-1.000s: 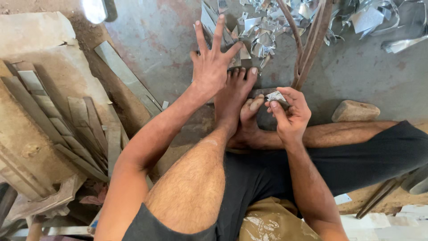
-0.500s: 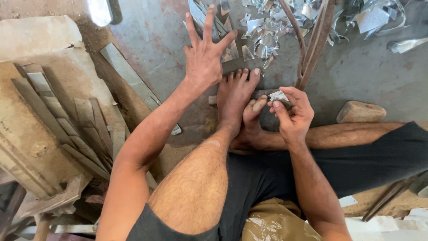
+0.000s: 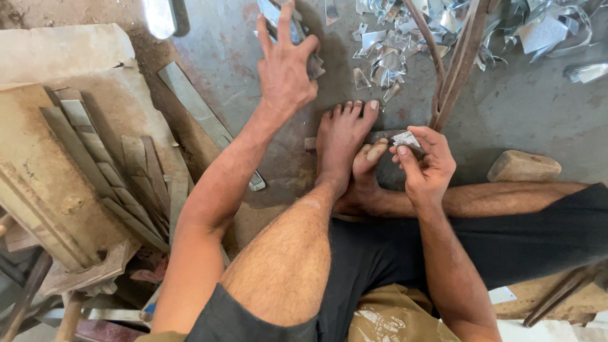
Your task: The person sits on the workshop floor and trims small triangular sheet-metal pieces, cutting and shaping their edges with a small hand-held cutting tool and setting finished pieces aside. Later the person handles a wooden frame with metal rods and a mallet, positioning pieces against it.
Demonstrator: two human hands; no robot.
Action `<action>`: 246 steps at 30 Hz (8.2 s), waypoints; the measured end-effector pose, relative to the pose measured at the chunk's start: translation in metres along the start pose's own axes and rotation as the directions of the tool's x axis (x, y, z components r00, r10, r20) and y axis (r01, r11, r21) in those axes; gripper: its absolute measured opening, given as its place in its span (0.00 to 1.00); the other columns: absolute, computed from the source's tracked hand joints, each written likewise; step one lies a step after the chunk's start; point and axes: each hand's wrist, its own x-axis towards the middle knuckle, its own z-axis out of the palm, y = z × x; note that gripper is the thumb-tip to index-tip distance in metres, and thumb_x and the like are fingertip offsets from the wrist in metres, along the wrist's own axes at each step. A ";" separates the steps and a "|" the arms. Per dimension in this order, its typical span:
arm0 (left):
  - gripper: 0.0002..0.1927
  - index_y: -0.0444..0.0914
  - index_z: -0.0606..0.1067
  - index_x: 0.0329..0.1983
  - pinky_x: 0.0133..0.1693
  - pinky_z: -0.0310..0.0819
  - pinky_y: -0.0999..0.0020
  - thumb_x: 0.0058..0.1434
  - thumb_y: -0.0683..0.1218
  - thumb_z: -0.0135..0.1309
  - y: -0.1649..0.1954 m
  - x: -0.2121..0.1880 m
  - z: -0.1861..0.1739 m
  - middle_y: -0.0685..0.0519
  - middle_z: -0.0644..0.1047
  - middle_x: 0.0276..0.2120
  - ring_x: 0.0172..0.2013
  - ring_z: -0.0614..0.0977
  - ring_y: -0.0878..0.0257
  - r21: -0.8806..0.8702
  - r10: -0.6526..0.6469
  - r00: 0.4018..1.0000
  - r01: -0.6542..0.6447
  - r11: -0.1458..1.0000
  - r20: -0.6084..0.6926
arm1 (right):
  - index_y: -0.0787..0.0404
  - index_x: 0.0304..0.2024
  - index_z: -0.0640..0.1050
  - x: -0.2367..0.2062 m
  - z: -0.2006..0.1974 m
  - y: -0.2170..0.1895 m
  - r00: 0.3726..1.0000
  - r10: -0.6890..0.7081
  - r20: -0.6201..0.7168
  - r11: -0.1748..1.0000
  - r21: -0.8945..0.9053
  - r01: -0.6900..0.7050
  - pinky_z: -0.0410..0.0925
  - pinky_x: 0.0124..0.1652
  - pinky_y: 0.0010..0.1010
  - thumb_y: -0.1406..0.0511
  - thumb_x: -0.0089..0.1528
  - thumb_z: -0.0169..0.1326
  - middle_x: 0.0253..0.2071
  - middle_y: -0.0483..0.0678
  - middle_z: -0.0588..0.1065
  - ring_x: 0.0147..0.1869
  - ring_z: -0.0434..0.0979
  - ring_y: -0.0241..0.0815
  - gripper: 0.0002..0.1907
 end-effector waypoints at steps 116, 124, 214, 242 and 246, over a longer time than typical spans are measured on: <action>0.41 0.33 0.71 0.58 0.50 0.70 0.48 0.40 0.45 0.76 -0.016 -0.005 -0.022 0.39 0.77 0.48 0.50 0.76 0.40 -0.323 -0.372 0.849 0.257 0.911 -0.376 | 0.66 0.56 0.73 0.060 0.031 -0.014 0.942 -0.300 -0.153 0.934 -0.250 0.256 0.68 0.39 0.26 0.71 0.65 0.62 0.43 0.44 0.74 0.38 0.70 0.31 0.18; 0.35 0.33 0.73 0.57 0.48 0.72 0.50 0.46 0.43 0.73 -0.012 -0.007 -0.032 0.39 0.78 0.46 0.47 0.79 0.39 -0.254 -0.293 0.864 0.200 0.946 -0.410 | 0.66 0.56 0.73 0.059 0.033 -0.018 0.946 -0.285 -0.155 0.939 -0.241 0.244 0.68 0.41 0.26 0.72 0.65 0.62 0.43 0.43 0.75 0.39 0.70 0.31 0.18; 0.38 0.38 0.72 0.53 0.50 0.69 0.50 0.39 0.45 0.76 -0.010 -0.007 -0.041 0.45 0.76 0.46 0.49 0.75 0.43 -0.181 -0.328 0.868 0.279 0.943 -0.373 | 0.64 0.55 0.74 0.059 0.034 -0.030 0.943 -0.302 -0.143 0.938 -0.219 0.268 0.68 0.40 0.26 0.73 0.63 0.63 0.38 0.42 0.74 0.38 0.72 0.30 0.19; 0.16 0.43 0.74 0.31 0.30 0.72 0.63 0.63 0.58 0.61 0.044 -0.015 -0.011 0.57 0.72 0.21 0.24 0.75 0.61 -0.569 0.136 0.698 0.667 -0.481 0.703 | 0.64 0.64 0.72 0.019 0.066 -0.049 0.820 -0.539 0.192 0.807 -0.161 0.568 0.68 0.42 0.26 0.70 0.61 0.68 0.49 0.49 0.76 0.45 0.75 0.38 0.30; 0.10 0.40 0.76 0.38 0.37 0.78 0.62 0.66 0.51 0.58 0.062 -0.025 -0.003 0.54 0.78 0.29 0.32 0.80 0.61 -0.550 0.177 0.689 0.684 -0.480 0.702 | 0.62 0.62 0.75 0.024 0.061 -0.032 0.864 -0.481 0.149 0.852 -0.154 0.501 0.66 0.37 0.23 0.70 0.60 0.69 0.44 0.45 0.74 0.40 0.72 0.31 0.28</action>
